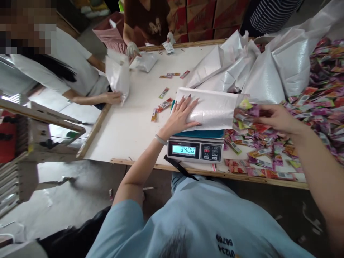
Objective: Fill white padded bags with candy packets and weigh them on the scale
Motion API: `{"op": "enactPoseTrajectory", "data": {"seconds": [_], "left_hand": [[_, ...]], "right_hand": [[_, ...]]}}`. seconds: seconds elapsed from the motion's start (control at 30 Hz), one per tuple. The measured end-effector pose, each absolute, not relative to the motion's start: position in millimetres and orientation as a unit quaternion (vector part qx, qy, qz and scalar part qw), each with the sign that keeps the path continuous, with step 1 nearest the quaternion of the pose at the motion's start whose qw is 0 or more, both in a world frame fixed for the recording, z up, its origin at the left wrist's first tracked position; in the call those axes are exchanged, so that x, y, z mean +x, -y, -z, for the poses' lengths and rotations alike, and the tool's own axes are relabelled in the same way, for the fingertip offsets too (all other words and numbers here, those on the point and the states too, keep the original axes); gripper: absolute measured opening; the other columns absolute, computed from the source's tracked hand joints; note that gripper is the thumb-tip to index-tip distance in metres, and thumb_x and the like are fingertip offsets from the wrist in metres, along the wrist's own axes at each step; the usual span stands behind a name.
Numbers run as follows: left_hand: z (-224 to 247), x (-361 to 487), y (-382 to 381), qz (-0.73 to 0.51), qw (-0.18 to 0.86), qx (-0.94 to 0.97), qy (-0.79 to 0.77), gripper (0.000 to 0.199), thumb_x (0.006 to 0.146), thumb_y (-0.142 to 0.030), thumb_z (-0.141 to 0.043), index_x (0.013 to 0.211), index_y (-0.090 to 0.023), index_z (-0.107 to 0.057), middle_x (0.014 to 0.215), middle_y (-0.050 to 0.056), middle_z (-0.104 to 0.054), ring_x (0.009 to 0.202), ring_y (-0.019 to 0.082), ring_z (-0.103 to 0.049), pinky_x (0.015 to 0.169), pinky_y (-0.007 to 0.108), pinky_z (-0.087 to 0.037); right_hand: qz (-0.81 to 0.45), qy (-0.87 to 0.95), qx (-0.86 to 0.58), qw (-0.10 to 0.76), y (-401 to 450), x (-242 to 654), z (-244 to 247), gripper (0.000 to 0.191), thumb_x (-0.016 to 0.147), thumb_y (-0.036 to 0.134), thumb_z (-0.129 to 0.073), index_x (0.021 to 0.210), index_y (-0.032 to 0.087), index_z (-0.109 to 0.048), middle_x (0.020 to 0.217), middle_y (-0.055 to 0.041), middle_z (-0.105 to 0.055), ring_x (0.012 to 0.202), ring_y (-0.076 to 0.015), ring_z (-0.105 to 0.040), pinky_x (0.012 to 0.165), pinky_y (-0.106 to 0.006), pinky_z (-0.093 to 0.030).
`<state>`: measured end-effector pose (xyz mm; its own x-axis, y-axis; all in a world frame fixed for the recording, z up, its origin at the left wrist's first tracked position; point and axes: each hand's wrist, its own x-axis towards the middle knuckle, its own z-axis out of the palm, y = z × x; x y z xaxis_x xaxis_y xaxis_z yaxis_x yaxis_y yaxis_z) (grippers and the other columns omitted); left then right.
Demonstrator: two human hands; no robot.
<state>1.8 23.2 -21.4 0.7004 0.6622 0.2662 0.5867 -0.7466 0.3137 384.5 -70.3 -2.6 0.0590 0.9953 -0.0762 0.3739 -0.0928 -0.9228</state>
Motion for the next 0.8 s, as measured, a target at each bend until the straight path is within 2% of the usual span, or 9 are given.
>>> {"op": "enactPoseTrajectory", "data": {"seconds": [0.1, 0.2, 0.27, 0.33, 0.4, 0.5, 0.7, 0.8], "left_hand": [[16, -10, -14, -0.216, 0.098, 0.907, -0.348, 0.096, 0.093, -0.081, -0.05, 0.169, -0.029, -0.023, 0.174, 0.015, -0.028, 0.164, 0.039, -0.019, 0.133, 0.064, -0.021], [15, -28, 0, -0.292, 0.1, 0.873, -0.377, 0.077, 0.103, -0.068, -0.044, 0.167, -0.031, -0.024, 0.171, 0.013, -0.034, 0.162, 0.033, -0.028, 0.133, 0.059, -0.028], [18, -39, 11, -0.338, 0.113, 0.845, -0.398, 0.067, 0.107, -0.06, -0.04, 0.166, -0.031, -0.025, 0.169, 0.013, -0.039, 0.16, 0.03, -0.032, 0.132, 0.055, -0.032], [24, -47, 22, -0.362, 0.13, 0.823, -0.418, 0.062, 0.109, -0.056, -0.038, 0.165, -0.031, -0.026, 0.167, 0.013, -0.04, 0.159, 0.029, -0.035, 0.131, 0.053, -0.034], [30, -51, 30, -0.366, 0.142, 0.811, -0.434, 0.06, 0.11, -0.054, -0.038, 0.164, -0.031, -0.027, 0.167, 0.013, -0.041, 0.159, 0.029, -0.036, 0.131, 0.054, -0.034], [37, -53, 35, -0.364, 0.149, 0.805, -0.444, 0.058, 0.11, -0.052, -0.039, 0.164, -0.03, -0.029, 0.167, 0.014, -0.041, 0.159, 0.029, -0.035, 0.13, 0.054, -0.036], [42, -55, 33, -0.364, 0.135, 0.801, -0.456, 0.056, 0.111, -0.047, -0.04, 0.164, -0.032, -0.028, 0.166, 0.013, -0.041, 0.159, 0.029, -0.035, 0.129, 0.055, -0.037], [45, -54, 31, -0.359, 0.124, 0.803, -0.459, 0.057, 0.111, -0.046, -0.04, 0.165, -0.032, -0.027, 0.166, 0.014, -0.041, 0.159, 0.03, -0.035, 0.13, 0.058, -0.035]], "right_hand": [[-0.332, 0.503, -0.693, 0.396, 97, 423, 2, 0.057, 0.044, 0.054, -0.095, 0.082, 0.018, -0.073, 0.081, -0.0068, -0.068, 0.072, -0.018, -0.059, 0.074, -0.037, -0.056], [-0.263, 0.444, -0.718, 0.468, 133, 450, 13, 0.053, 0.044, 0.052, -0.095, 0.082, 0.022, -0.073, 0.094, -0.0105, -0.071, 0.082, -0.022, -0.064, 0.09, -0.045, -0.056], [-0.245, 0.399, -0.728, 0.501, 153, 452, 24, 0.054, 0.039, 0.051, -0.095, 0.08, 0.024, -0.073, 0.105, -0.0124, -0.072, 0.091, -0.0254, -0.067, 0.1, -0.049, -0.053], [-0.25, 0.346, -0.745, 0.512, 166, 445, 35, 0.056, 0.031, 0.047, -0.094, 0.078, 0.025, -0.074, 0.107, -0.0123, -0.073, 0.095, -0.0279, -0.068, 0.106, -0.051, -0.051], [-0.267, 0.294, -0.759, 0.516, 171, 435, 44, 0.057, 0.027, 0.043, -0.092, 0.077, 0.026, -0.074, 0.103, -0.0103, -0.073, 0.092, -0.0285, -0.069, 0.107, -0.052, -0.05], [-0.273, 0.261, -0.763, 0.524, 169, 426, 51, 0.052, 0.029, 0.04, -0.09, 0.075, 0.027, -0.073, 0.093, -0.0078, -0.071, 0.084, -0.0276, -0.069, 0.105, -0.053, -0.051], [-0.264, 0.299, -0.75, 0.528, 159, 420, 49, 0.049, 0.034, 0.041, -0.089, 0.077, 0.027, -0.072, 0.108, -0.0117, -0.074, 0.092, -0.031, -0.069, 0.108, -0.055, -0.049], [-0.271, 0.287, -0.746, 0.536, 157, 419, 48, 0.051, 0.033, 0.041, -0.088, 0.08, 0.027, -0.073, 0.1, -0.0088, -0.074, 0.092, -0.0307, -0.07, 0.111, -0.056, -0.047]]}}
